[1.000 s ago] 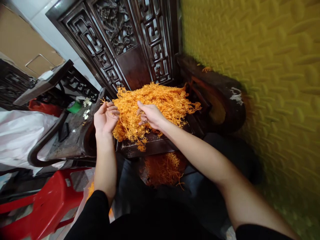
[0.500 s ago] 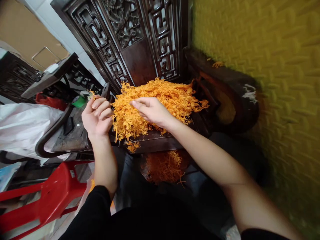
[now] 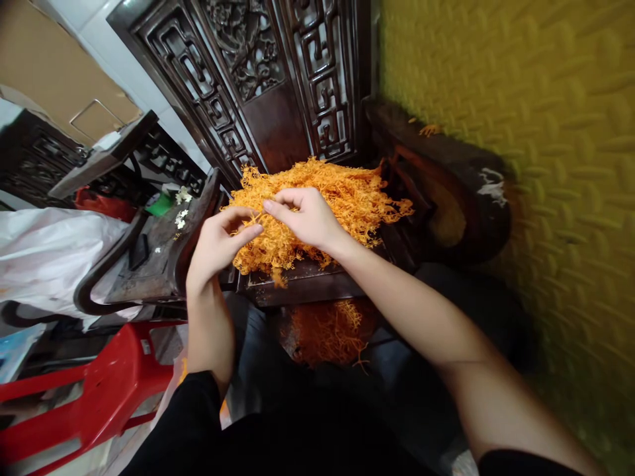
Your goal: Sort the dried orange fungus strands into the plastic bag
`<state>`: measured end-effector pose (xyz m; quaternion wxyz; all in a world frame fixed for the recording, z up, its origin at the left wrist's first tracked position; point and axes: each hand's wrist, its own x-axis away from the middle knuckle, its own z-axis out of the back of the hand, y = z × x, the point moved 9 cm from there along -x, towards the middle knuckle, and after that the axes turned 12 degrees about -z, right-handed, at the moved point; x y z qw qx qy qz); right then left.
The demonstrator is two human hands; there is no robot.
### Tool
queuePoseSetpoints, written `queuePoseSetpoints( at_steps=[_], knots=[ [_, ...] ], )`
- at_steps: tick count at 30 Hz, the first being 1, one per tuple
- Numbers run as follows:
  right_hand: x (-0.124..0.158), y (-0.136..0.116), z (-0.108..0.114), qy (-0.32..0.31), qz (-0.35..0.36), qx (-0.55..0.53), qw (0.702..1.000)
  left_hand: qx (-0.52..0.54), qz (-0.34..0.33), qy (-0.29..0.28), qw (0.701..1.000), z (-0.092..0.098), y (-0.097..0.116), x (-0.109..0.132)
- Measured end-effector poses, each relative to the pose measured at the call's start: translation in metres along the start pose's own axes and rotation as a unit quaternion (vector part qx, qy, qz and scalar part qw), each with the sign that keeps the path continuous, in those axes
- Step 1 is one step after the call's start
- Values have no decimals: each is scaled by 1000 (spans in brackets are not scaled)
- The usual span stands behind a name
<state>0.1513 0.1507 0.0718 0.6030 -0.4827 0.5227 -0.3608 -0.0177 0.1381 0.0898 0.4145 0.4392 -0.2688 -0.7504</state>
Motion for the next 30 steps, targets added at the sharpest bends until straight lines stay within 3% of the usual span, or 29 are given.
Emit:
queuePoseSetpoints(
  at_steps=[3, 7, 12, 17, 20, 22, 24, 26, 30],
  knots=[
    [-1, 2, 3, 10, -9, -24, 1000, -59, -18, -62, 996, -11, 4, 2],
    [-5, 8, 10, 34, -16, -66, 997, -106, -37, -66, 991, -12, 13, 1],
    [-2, 4, 9, 41, 2, 22, 999, -168, -57, -77, 981, -20, 18, 1],
    [5, 0, 7, 75, 28, 19, 997, -191, -67, -90, 975, -26, 21, -1],
    [0, 4, 35, 162, 11, -51, 985, -173, -37, -102, 979, -23, 15, 0],
    [-3, 13, 70, 253, -22, -152, 955, -148, 3, -97, 984, -16, 6, 3],
    [-7, 22, 95, 303, -52, -241, 920, -107, 34, -83, 990, -9, -3, 6],
    [-15, 24, 95, 258, -81, -243, 931, -49, 47, -72, 995, -6, -9, 9],
    [-18, 31, 44, 50, -153, -189, 969, 24, 50, -52, 997, -4, -13, 10]
  ],
)
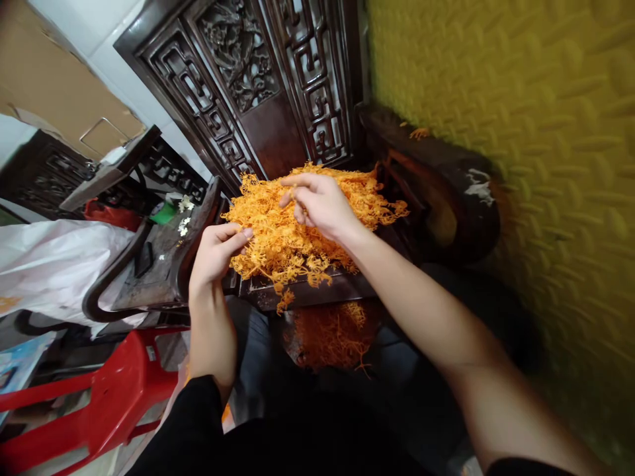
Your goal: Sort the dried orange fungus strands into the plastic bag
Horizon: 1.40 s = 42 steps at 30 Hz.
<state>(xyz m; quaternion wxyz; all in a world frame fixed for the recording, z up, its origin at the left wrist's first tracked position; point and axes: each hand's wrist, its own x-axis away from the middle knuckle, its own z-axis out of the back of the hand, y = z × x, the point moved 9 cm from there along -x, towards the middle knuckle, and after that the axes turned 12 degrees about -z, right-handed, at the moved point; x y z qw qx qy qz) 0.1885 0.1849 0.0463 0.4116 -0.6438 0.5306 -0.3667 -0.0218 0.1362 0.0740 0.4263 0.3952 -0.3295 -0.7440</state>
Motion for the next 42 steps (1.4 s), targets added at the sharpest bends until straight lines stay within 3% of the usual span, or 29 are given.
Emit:
queuePoseSetpoints(
  at_steps=[4, 7, 9, 12, 14, 16, 18, 22, 26, 28, 32, 35, 38, 42],
  knots=[
    [14, 10, -37, -113, -2, 62, 992, 10, 2, -7, 1000, 0, 3, -1],
    [21, 3, -54, -152, 69, 166, 972, -12, 7, -28, 1000, -3, 7, 0],
    [16, -8, -42, -84, 119, 159, 976, -32, 21, -47, 998, -6, 6, 2],
    [6, -19, 8, 93, 131, -7, 987, -42, 55, -70, 995, -8, 0, 6],
    [4, -21, 25, 123, 121, -82, 982, -22, 60, -59, 996, -4, -2, 7],
    [1, -19, 17, 46, 90, -71, 992, 11, 52, -36, 998, 1, -3, 5],
    [3, -6, -6, -74, 23, -30, 997, 43, 48, -14, 998, 5, -5, 2],
    [20, 22, -42, -269, -80, 14, 960, 97, 60, 10, 993, 9, -9, -1],
    [30, 33, -55, -369, -98, 71, 922, 100, 68, -15, 993, 6, -9, -1],
    [29, 35, -55, -369, -92, 110, 918, 81, 64, -31, 994, 4, -8, -2],
    [24, 29, -53, -304, -22, 282, 910, 41, 55, -44, 997, 3, -8, -3],
    [27, 23, -58, -284, 45, 407, 867, 23, 54, -43, 997, 5, -10, -3],
    [32, 24, -60, -267, 68, 503, 819, 5, 50, -26, 998, 10, -12, -3],
    [34, 20, -54, -183, 101, 630, 747, -24, 60, -18, 998, 13, -17, -6]
  ],
)
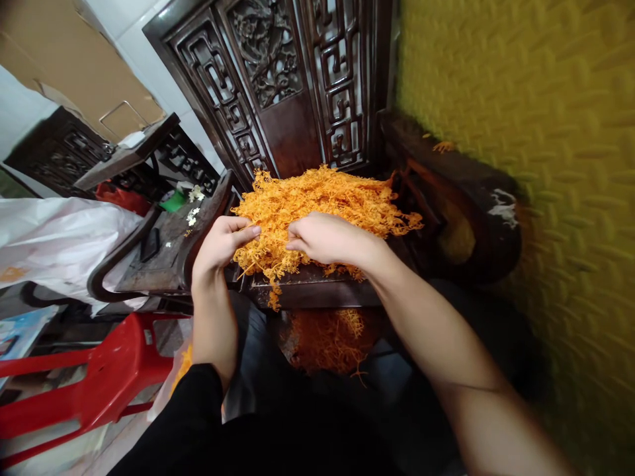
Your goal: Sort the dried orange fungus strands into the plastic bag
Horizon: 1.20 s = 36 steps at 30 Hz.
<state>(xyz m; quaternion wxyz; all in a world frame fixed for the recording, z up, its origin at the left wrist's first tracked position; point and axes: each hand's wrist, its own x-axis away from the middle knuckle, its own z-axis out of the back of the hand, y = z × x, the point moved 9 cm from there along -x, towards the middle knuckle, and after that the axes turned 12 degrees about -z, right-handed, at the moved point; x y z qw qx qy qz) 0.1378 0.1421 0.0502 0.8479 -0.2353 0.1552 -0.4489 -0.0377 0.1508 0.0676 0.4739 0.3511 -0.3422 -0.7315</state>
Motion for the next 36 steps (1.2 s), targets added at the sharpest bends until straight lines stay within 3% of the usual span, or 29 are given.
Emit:
queuePoseSetpoints(
  at_steps=[6, 8, 9, 12, 13, 14, 16, 18, 20, 22, 28, 36],
  knots=[
    [2, -2, 3, 37, -34, 83, 995, -37, -6, 9, 999, 1, -5, -9],
    [4, 4, 6, 54, -52, 121, 990, -63, -7, 31, 998, 13, -8, -10],
    [5, 14, 10, 67, -84, 145, 984, -75, -5, 70, 995, 27, -10, -9],
    [15, 60, 34, 135, -219, 176, 950, -53, 5, 263, 963, 82, -17, 9],
    [19, 72, 45, 170, -247, 153, 942, -15, 10, 308, 951, 93, -21, 16],
    [23, 81, 55, 208, -256, 109, 938, 32, 16, 317, 948, 95, -25, 18],
    [29, 84, 72, 286, -222, -27, 932, 120, 21, 273, 954, 81, -28, 14],
    [31, 73, 77, 314, -160, -194, 916, 179, 13, 209, 961, 53, -21, 5],
    [28, 50, 70, 276, -89, -338, 895, 215, -1, 178, 960, 29, -10, -2],
    [25, 22, 61, 234, -33, -403, 884, 245, -8, 160, 956, 11, 0, -7],
    [28, -32, 45, 296, 109, -197, 928, 306, 9, 110, 945, -18, 14, -3],
    [23, -37, 24, 305, 191, -144, 922, 362, 25, 91, 927, -36, 18, 1]
  ],
)
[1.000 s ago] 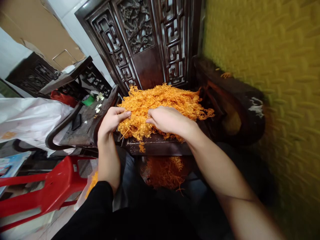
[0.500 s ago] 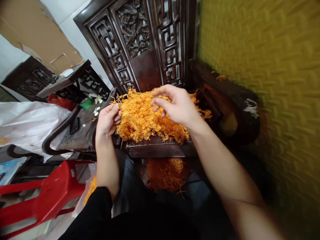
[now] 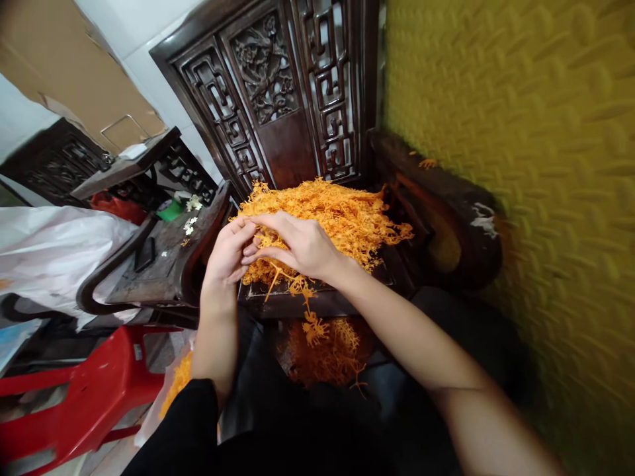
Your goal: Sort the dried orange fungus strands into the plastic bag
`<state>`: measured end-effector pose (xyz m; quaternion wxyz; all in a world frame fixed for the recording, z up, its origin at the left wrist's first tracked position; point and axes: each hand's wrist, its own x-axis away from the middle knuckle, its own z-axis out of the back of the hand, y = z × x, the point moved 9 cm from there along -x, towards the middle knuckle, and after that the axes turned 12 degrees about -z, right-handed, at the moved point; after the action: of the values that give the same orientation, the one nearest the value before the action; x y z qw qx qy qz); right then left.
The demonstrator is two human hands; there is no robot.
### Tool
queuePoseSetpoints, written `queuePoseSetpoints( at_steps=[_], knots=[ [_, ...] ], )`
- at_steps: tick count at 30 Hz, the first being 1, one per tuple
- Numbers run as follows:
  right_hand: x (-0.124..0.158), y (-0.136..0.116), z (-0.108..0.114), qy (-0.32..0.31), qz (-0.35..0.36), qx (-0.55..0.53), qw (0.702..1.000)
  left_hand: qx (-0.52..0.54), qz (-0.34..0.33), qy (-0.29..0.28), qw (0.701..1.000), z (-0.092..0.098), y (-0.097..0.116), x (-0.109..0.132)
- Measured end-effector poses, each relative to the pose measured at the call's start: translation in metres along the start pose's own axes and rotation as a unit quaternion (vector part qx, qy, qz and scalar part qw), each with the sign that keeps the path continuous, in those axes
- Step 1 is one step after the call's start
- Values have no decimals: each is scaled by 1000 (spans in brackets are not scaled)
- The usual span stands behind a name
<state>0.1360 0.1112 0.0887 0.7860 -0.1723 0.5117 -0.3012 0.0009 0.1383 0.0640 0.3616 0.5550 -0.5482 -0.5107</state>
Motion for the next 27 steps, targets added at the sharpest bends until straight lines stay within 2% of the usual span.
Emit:
queuePoseSetpoints(
  at_steps=[4, 10, 16, 21, 23, 24, 27],
  knots=[
    [-1, 0, -5, -16, 3, 4, 1000, 29, 25, 1, 999, -3, -4, -1],
    [-3, 0, 11, 81, -14, -13, 997, 71, 31, -11, 997, -13, -4, -1],
    [-3, 15, 16, 78, -52, 152, 984, 63, -16, 58, 996, -5, 1, -2],
    [-3, 23, 5, 59, -52, 193, 978, 45, -25, 87, 995, 0, -9, -11],
    [-3, 38, 10, 70, -67, 200, 975, 11, -45, 105, 993, 14, -4, -14],
    [-3, 50, 19, 95, -82, 201, 971, -10, -70, 127, 989, 27, 5, -13],
    [7, 98, 69, 229, -171, 170, 943, -34, -192, 225, 955, 77, 48, -2]
  ],
)
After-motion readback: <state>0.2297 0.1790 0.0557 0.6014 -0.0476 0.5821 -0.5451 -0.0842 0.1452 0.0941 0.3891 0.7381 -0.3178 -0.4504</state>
